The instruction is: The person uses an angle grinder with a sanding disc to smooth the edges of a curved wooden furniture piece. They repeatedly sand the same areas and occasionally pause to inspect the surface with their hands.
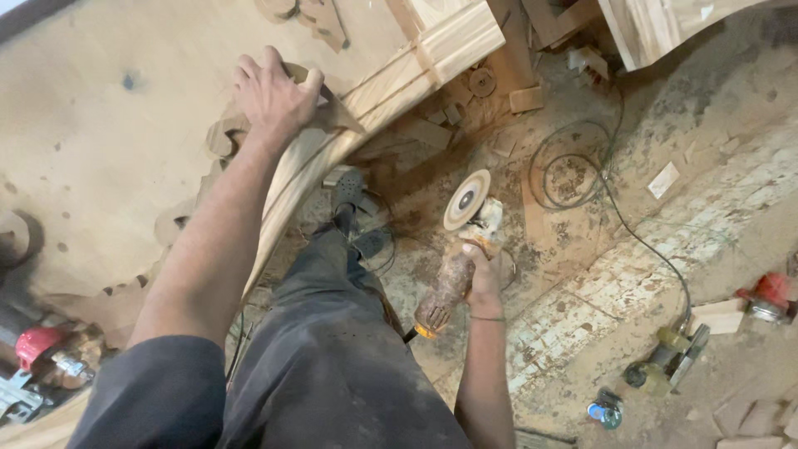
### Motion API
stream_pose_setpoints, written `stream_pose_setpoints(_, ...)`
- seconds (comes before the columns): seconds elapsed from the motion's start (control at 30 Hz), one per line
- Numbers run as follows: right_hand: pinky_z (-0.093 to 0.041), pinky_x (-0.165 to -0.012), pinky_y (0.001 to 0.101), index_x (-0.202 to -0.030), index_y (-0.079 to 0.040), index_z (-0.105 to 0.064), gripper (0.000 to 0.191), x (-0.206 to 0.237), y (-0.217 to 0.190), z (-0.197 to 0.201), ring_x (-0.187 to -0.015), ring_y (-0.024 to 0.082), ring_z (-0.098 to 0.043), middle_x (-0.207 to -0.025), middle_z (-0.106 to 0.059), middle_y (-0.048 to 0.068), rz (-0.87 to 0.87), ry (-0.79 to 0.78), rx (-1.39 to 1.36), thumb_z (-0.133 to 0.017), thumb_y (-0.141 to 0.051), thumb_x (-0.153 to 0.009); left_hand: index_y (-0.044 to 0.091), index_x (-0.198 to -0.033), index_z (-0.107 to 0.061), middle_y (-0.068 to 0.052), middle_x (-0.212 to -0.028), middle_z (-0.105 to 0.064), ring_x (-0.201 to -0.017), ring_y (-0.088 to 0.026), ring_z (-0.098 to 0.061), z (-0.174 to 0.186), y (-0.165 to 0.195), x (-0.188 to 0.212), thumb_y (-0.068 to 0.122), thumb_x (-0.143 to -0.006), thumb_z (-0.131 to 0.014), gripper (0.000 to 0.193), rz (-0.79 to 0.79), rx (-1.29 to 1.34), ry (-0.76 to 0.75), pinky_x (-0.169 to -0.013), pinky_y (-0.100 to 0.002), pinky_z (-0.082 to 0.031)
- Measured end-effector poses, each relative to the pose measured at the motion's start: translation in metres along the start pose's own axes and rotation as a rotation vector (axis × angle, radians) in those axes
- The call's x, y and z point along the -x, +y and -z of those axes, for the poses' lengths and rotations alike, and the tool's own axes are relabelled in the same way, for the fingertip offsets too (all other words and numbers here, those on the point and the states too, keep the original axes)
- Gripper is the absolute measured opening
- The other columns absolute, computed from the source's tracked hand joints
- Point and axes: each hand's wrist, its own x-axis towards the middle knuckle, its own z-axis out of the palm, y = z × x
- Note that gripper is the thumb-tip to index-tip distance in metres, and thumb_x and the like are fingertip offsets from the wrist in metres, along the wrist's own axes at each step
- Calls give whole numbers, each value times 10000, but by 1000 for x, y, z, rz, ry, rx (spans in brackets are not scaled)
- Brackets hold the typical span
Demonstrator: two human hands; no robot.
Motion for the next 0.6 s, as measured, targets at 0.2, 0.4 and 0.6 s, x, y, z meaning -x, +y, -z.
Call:
stream_pose_setpoints(0.2,-637,-680,382,-1179,28,-634,396,9,13,-12,-790,243,-723,-967,-720,132,-48,-41,25,-715,-106,-816,-52,-1223,-549,-244,-1149,-572,-1051,-360,-568,3,1,13,671,-987,-476,764,135,-118,-376,-894,-531,-470)
stream_pose_setpoints(0.4,-635,-689,386,-1187,17,-638,406,12,15,-29,-797,246,-724,-976,-718,134,-62,-124,33,-731,-95,-807,23,-1139,-591,-212,-1112,-549,-1051,-366,-515,-34,-12,71,474,-974,-611,481,-240,-71,219,-921,-526,-382)
stream_pose_setpoints(0.6,-644,-734,383,-1179,25,-652,397,12,29,-43,-819,237,-740,-990,-723,124,-116,-196,87,-732,-75,-803,19,-1134,-539,-191,-1138,-519,-1058,-359,-491,-49,-14,78,398,-1086,-587,385,-267,7,270,-919,-520,-379)
